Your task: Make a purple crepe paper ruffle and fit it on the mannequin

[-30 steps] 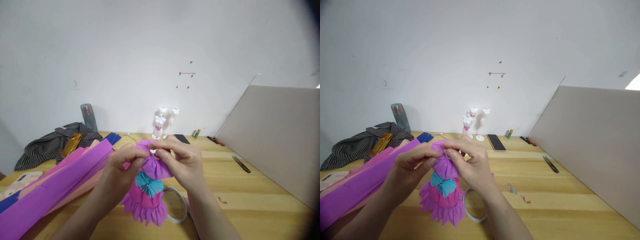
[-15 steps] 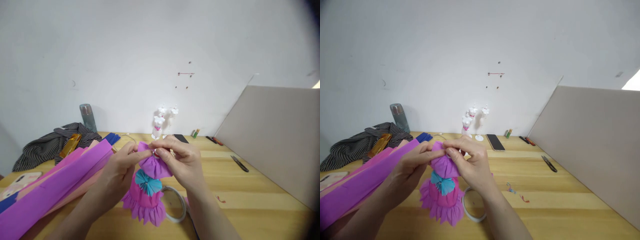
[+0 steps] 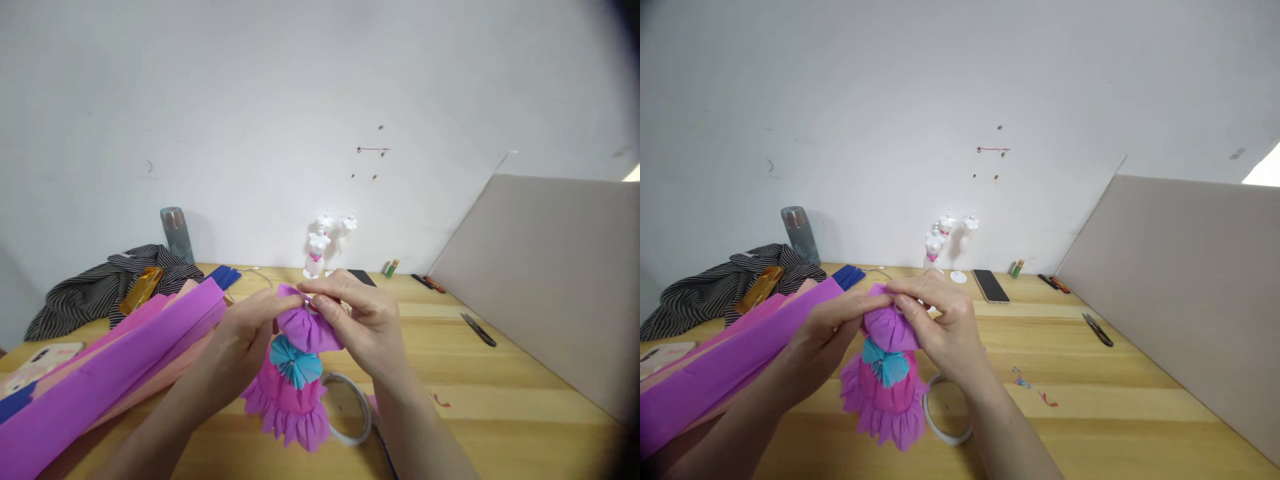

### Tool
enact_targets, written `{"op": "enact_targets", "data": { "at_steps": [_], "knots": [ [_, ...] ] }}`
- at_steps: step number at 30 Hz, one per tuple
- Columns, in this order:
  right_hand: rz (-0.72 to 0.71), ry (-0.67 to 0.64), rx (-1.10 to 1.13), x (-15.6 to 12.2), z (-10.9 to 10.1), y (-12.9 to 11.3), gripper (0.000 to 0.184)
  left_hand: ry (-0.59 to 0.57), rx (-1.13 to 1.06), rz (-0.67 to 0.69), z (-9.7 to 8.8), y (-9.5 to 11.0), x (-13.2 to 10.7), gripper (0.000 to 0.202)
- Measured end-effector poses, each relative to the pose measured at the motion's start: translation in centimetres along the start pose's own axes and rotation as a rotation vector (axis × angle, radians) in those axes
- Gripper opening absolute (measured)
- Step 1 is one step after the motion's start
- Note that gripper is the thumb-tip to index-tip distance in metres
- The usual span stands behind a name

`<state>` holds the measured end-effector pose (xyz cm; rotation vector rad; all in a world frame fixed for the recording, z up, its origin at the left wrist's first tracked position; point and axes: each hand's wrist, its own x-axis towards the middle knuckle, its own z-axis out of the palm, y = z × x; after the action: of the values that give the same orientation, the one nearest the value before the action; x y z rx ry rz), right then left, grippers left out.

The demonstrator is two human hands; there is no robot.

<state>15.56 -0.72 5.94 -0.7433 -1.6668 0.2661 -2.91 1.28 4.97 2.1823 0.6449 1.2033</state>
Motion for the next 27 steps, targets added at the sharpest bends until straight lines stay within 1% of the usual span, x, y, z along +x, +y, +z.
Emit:
{"op": "enact_targets", "data": {
  "at_steps": [2, 4, 7, 10, 13, 15, 18, 21, 24, 27],
  "knots": [
    [0.005, -0.022, 0.033, 0.2, -0.3, 0.0, 0.028, 0.007, 0.013, 0.017, -0.1, -0.2, 0.2, 0.037],
    [0.03, -0.055, 0.083, 0.4, -0.6, 0.0, 0.029, 0.042, 0.063, 0.016, -0.4, -0.5, 0.2, 0.039],
    [0.078, -0.096, 0.152, 0.4, -0.9, 0.3, 0.027, 0.064, 0.116, -0.007, -0.6, -1.0, 0.2, 0.04],
    [0.146, -0.097, 0.244, 0.3, -1.0, 0.8, 0.024, 0.066, 0.072, -0.068, -0.7, -1.1, 0.3, 0.038],
    [0.221, -0.071, 0.304, 0.1, -1.0, 1.1, 0.025, 0.116, 0.035, -0.113, -0.8, -0.8, 0.4, 0.034],
    [0.235, -0.053, 0.29, 0.1, -1.3, 1.1, 0.024, 0.136, 0.057, -0.07, -1.0, -0.6, 0.5, 0.032],
    [0.21, -0.076, 0.24, 0.1, -1.9, 0.8, 0.018, 0.107, 0.085, -0.001, -1.6, -0.6, 0.6, 0.031],
    [0.17, -0.109, 0.154, 0.0, -2.7, 0.1, 0.016, 0.107, 0.08, -0.067, -2.3, -1.0, 0.4, 0.033],
    [0.125, -0.128, 0.031, -0.1, -3.5, -0.5, 0.015, 0.151, 0.087, -0.146, -3.1, -1.2, 0.1, 0.034],
    [0.09, -0.123, -0.032, -0.2, -3.9, -0.8, 0.012, 0.21, 0.167, -0.17, -3.6, -1.2, -0.1, 0.032]
  ]
}}
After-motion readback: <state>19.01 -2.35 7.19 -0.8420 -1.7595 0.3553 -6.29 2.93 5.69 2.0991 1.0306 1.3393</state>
